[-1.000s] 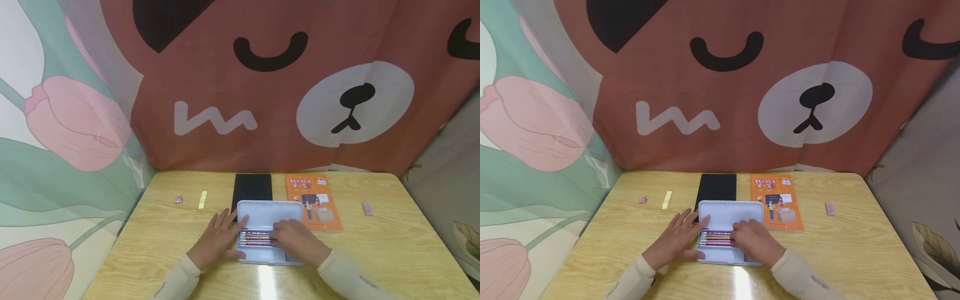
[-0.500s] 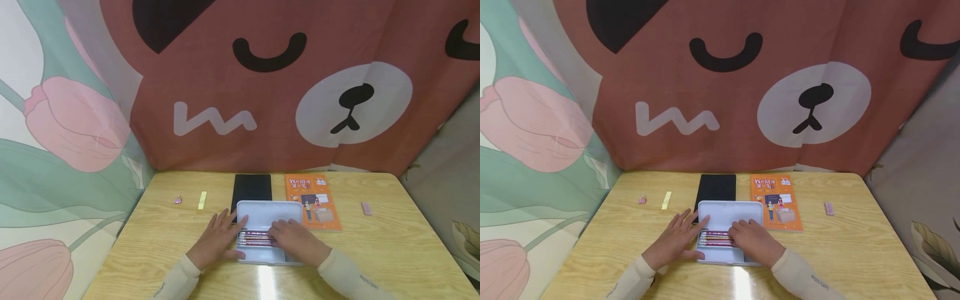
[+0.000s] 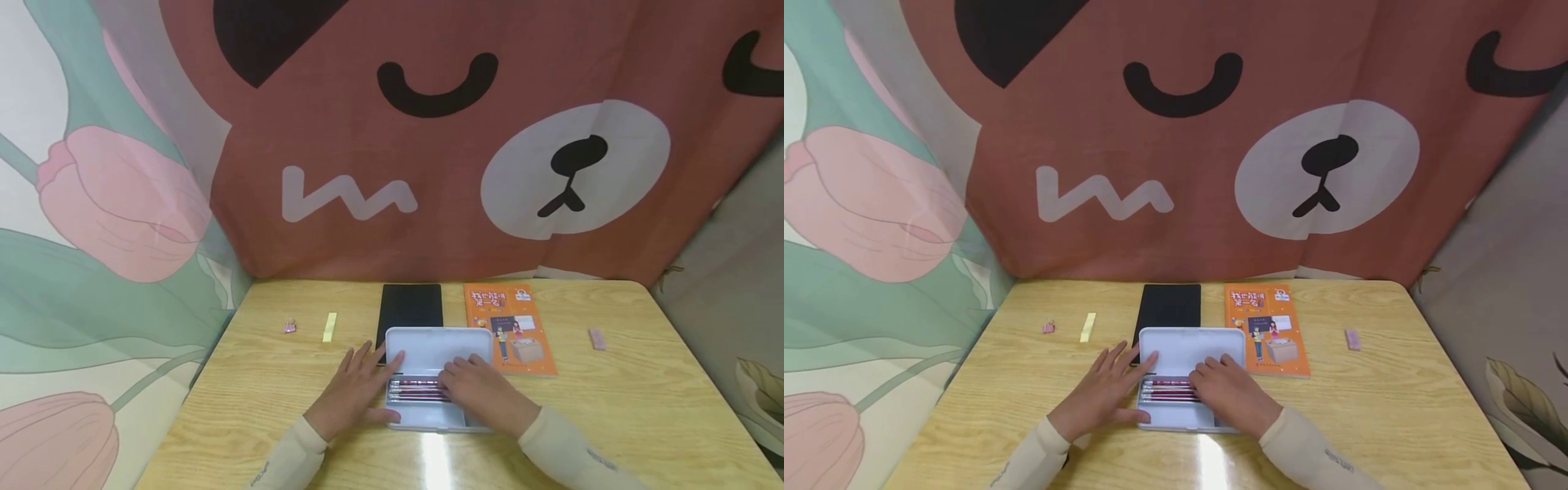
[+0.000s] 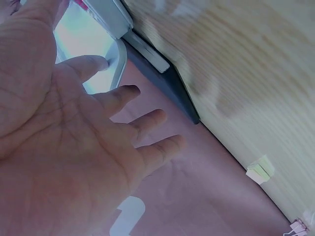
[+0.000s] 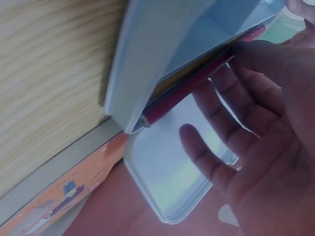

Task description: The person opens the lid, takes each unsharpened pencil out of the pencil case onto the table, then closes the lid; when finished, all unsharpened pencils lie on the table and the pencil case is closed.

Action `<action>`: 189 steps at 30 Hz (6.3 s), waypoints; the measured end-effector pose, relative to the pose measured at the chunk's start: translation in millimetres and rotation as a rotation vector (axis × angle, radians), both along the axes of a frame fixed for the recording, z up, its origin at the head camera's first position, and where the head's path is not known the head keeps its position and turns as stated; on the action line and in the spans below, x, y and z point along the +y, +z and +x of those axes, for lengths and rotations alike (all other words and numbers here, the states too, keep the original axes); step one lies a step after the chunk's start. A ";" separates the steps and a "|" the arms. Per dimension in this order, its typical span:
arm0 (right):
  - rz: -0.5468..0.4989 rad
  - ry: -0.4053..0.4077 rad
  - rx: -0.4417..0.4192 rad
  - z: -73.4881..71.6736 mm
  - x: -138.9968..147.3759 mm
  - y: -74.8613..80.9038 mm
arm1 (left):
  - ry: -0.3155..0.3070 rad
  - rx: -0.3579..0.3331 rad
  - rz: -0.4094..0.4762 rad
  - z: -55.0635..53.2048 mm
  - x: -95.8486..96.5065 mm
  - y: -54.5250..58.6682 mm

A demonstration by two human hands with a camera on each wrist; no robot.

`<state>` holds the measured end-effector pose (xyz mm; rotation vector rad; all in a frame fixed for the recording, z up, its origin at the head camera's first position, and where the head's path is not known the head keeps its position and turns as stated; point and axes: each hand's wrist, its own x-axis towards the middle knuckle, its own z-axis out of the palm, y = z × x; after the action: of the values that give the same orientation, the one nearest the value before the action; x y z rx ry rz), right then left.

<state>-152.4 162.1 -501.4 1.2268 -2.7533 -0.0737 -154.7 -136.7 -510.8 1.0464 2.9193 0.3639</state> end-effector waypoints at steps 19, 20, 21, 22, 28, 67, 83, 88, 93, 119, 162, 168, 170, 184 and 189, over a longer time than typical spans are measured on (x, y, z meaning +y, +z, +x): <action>-0.237 -0.163 -0.045 19.2 100.4 9.3 | 0.028 -0.067 0.043 0.1 2.4 2.0; -0.247 -0.166 -0.039 21.0 108.2 7.1 | 0.031 -0.073 0.045 0.1 2.6 2.2; -0.255 -0.171 -0.037 22.7 115.5 4.7 | 0.034 -0.077 0.045 -0.1 2.8 2.4; -0.252 -0.187 -0.048 24.8 122.2 3.2 | 0.035 -0.079 0.045 -0.2 2.8 2.4; -0.225 -0.288 -0.149 36.1 151.8 -6.0 | 0.038 -0.076 0.035 -0.3 2.7 3.7; -0.550 -0.293 -0.397 10.6 81.1 0.3 | 0.028 -0.076 0.055 0.4 -0.2 1.9; -0.396 -0.176 -0.271 -6.7 3.3 -21.2 | 0.042 -0.069 0.035 -0.3 1.1 2.5; -0.417 -0.199 -0.286 -5.2 2.7 -24.3 | 0.045 -0.087 0.034 -0.1 2.0 4.5; -0.442 -0.191 -0.264 1.6 8.6 -14.4 | 0.047 -0.088 0.041 1.2 1.6 3.8; -0.595 -0.209 -0.201 47.2 188.1 -16.6 | 0.047 -0.102 0.060 0.5 1.5 8.1; -0.479 -0.292 -0.255 26.8 118.9 -10.1 | 0.037 -0.076 0.028 -3.5 -0.5 4.9; -0.483 -0.222 -0.303 11.8 73.1 -5.7 | 0.037 -0.072 0.029 -2.3 0.2 5.4; -0.478 -0.213 -0.312 8.1 58.4 -3.7 | 0.039 -0.073 0.029 -2.1 0.9 5.5; -0.349 -0.175 -0.315 -0.9 11.2 -6.4 | 0.030 -0.048 0.009 -4.7 4.4 3.4; -0.271 -0.120 -0.275 -3.9 8.5 -3.7 | 0.039 -0.064 0.008 -4.9 4.1 5.3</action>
<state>-156.4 170.6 -505.1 1.0687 -2.9354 0.4754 -159.6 -132.6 -505.5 0.9614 2.8874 0.4032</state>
